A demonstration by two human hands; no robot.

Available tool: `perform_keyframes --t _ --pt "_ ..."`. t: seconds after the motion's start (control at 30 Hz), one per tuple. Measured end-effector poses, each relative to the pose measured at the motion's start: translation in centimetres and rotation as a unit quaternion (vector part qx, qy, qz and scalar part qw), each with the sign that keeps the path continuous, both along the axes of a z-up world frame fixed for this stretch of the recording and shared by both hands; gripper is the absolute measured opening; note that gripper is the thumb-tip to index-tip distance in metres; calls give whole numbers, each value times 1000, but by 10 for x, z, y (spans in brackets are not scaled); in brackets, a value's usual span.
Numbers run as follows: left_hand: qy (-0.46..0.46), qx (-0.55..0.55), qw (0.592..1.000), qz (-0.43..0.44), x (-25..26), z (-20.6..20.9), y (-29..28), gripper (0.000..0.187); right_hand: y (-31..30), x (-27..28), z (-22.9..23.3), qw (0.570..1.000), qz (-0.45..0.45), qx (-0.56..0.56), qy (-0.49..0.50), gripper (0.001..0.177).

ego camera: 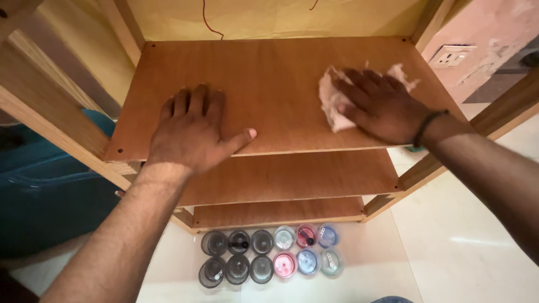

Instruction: The person wipes the shelves of a wooden unit with a white cloth, then picks up small glass jars from the floor, wipes them, and places them on the shelves. The person handles the jars one at a time and arranges them on the middle shelf.

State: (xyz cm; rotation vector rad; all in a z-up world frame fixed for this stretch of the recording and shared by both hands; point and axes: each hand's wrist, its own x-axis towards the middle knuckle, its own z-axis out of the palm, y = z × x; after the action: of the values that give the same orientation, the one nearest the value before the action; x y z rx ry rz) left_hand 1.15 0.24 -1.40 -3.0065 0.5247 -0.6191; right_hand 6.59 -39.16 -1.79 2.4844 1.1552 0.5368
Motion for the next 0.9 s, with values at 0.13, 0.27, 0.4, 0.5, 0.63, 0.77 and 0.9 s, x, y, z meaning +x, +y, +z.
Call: perform_keyframes --t 0.13,0.27,0.4,0.5,0.63,0.77,0.9 --pt "11 -6 1000 1 2 3 -1 98 4 78 -4 967 -132 178 123 64" --pt "21 -7 1000 11 2 3 -1 93 1 131 -7 961 -230 127 89 51" --pt "14 -15 1000 8 4 2 0 80 11 152 -8 963 -247 79 77 48" --pt "6 -17 1000 -2 3 0 0 71 36 138 -2 992 -126 -16 25 45" --pt "-15 -11 1000 -16 3 -2 1 62 111 69 -7 987 47 122 90 52" --pt "-20 -23 999 -12 3 -7 2 59 136 -26 3 978 84 131 138 68" --pt "-25 -35 999 -15 4 -8 3 60 108 -59 24 964 2 117 238 74"
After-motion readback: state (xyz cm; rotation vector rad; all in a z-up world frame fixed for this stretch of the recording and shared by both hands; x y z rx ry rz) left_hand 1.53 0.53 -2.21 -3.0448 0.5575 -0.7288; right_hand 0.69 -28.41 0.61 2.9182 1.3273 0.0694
